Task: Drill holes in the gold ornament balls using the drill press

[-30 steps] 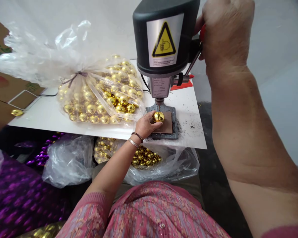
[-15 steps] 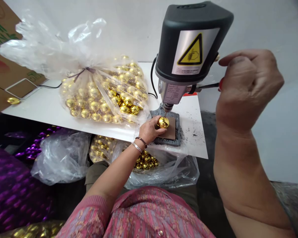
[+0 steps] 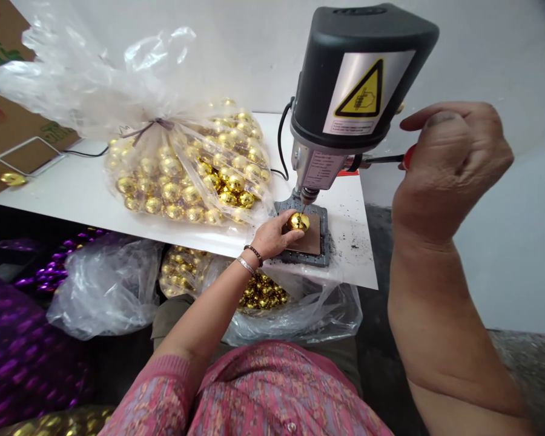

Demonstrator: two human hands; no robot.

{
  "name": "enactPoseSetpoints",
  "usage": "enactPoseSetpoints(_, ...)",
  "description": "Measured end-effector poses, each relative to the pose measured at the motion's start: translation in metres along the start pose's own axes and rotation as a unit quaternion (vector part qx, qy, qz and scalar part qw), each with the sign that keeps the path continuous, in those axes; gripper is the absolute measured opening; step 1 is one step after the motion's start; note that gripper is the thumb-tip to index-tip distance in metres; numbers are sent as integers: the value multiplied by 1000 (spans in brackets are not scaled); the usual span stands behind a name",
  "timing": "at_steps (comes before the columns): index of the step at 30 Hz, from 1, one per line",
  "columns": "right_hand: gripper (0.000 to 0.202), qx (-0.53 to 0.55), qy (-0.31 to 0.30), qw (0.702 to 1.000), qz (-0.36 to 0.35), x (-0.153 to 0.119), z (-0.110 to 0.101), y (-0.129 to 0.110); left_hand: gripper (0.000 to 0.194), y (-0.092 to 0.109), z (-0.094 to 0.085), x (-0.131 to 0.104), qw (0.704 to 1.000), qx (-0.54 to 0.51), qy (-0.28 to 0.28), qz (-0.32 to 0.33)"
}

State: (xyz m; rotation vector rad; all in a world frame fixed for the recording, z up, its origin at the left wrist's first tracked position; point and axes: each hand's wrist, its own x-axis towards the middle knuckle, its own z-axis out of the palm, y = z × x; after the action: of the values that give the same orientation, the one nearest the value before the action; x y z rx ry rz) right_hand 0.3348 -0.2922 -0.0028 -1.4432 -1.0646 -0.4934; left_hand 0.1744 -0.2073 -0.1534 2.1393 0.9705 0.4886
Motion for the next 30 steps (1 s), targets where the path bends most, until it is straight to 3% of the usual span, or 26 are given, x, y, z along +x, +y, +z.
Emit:
enactPoseSetpoints(7,35,18,-6,1000,-22,3,1,7,52,11,6,4,999,0,38,-33)
enactPoseSetpoints(16,34,19,-8,1000,-11,17,4,7,43,7,12,9,995,-55,79,2)
enactPoseSetpoints(24,35,26,-18,999,-10,19,4,7,42,6,3,13,992,-112,45,-37)
enactPoseSetpoints(30,33,18,-27,999,-10,22,5,4,36,-5,-8,21,986,-164,-24,2)
